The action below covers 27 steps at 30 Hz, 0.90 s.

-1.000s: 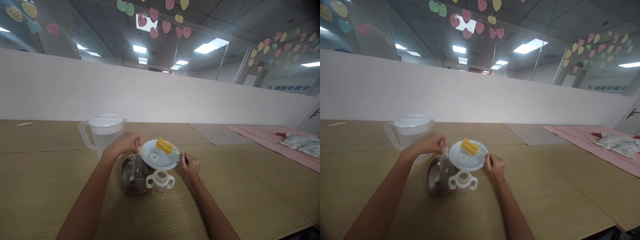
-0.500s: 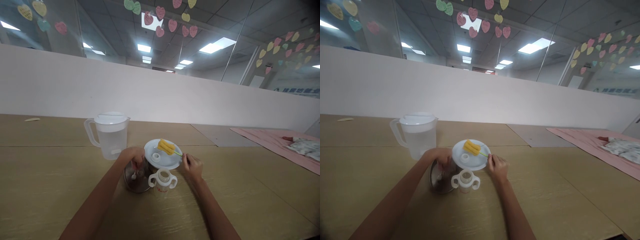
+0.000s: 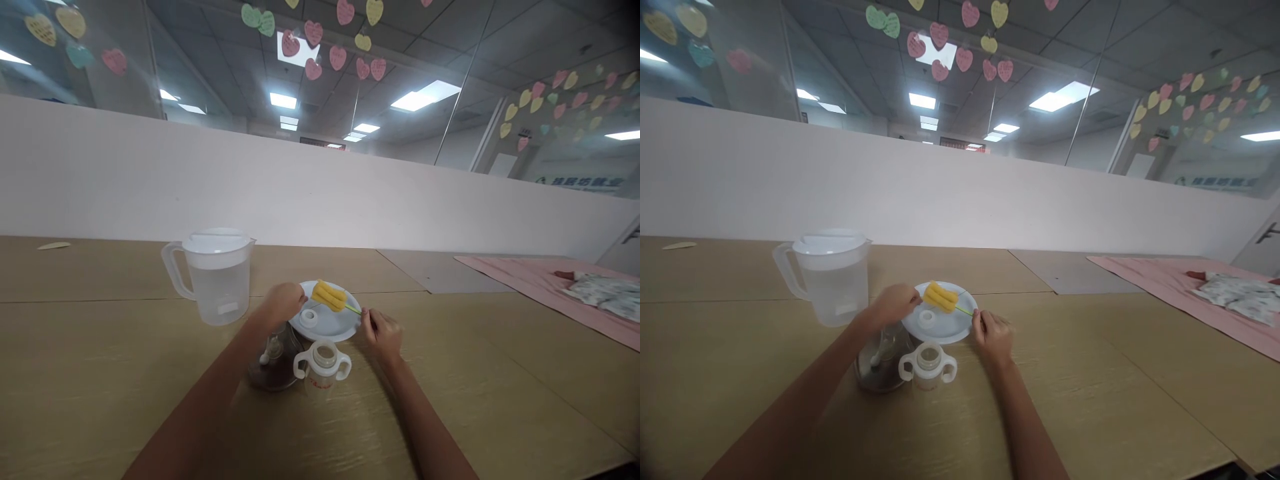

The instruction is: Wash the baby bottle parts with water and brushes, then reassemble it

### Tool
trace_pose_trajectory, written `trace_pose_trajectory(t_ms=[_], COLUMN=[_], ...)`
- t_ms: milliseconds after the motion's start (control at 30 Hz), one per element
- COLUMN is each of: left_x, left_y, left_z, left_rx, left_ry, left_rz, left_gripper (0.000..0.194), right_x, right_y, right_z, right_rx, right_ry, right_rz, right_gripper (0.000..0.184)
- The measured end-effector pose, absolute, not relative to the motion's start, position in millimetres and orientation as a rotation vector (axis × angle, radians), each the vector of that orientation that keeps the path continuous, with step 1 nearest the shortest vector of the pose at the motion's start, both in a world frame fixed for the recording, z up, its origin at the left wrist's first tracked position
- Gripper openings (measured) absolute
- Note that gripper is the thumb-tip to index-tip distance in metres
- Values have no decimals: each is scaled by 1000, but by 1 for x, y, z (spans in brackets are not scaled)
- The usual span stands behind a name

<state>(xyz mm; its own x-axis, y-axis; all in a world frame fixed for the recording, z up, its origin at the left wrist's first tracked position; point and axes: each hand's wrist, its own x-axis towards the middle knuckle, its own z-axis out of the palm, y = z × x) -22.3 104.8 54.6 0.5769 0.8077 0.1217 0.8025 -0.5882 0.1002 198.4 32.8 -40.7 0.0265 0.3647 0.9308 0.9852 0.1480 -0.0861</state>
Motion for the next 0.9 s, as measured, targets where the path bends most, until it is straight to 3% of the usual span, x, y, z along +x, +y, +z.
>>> trace_pose_trajectory(t_ms=[233,467,733,900], left_x=[-8,-9,-22,-25], left_y=[106,111,95,71], left_z=[25,24,67,94], left_rx=[2862,2819,2769,2659], left_ry=[1283,1213,948,825], left_rz=[249,258,523,599], left_gripper=[21,11,28,28], right_x=[200,199,200,202], right_y=[34,34,36,41], right_z=[-42,-42,-45,-46], right_rx=[-1374,-1369,-1462,-1658], right_ry=[-1483,-1446,-1333,-1174], right_rz=[-855,-830,-817,-848], right_gripper=[41,40,44,47])
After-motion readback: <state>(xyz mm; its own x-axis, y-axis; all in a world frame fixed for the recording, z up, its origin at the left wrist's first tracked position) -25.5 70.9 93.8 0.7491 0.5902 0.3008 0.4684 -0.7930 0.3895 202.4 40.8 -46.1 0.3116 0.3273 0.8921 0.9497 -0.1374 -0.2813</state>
